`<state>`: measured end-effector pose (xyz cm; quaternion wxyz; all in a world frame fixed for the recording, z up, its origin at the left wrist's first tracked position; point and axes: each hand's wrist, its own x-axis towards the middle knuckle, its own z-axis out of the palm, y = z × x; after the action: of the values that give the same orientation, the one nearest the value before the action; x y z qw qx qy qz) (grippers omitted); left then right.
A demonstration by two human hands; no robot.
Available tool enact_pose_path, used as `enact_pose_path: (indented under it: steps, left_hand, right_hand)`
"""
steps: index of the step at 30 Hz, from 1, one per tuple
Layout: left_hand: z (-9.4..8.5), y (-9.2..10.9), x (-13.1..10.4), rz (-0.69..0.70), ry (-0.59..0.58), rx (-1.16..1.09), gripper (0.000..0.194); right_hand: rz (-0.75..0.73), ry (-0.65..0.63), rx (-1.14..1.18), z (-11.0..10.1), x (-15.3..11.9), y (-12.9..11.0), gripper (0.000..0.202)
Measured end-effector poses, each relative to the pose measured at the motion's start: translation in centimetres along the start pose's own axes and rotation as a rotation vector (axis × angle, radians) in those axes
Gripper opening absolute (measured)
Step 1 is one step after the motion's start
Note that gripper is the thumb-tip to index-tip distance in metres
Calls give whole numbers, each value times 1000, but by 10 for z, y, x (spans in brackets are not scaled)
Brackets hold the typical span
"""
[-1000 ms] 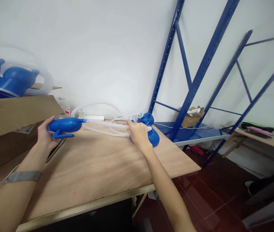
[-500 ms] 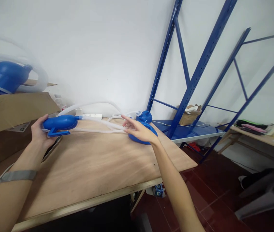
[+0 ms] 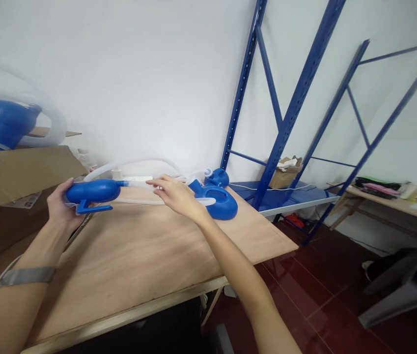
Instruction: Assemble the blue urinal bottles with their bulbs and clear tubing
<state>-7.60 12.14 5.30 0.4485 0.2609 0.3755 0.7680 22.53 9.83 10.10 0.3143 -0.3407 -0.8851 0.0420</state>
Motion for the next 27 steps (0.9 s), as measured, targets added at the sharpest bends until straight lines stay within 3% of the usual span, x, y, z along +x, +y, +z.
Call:
enact_pose_path:
  steps: [4,7,16,27]
  left_hand:
    - [2,-3,-3,-13,-20,7,33]
    - [4,-2,-6,-20,-62,32,37]
    - [20,-9,-29,4,-384,209,47]
    - [25,-8,-35,0,-427,198,53]
  right_hand:
    - [68,-50,-363,16,15,-31,46]
    - [71,-79,-516,22,17,-42,41]
    - [129,-171,-772,8,12,-15,45]
    - [-55,-211,-808,-9,11,-15,60]
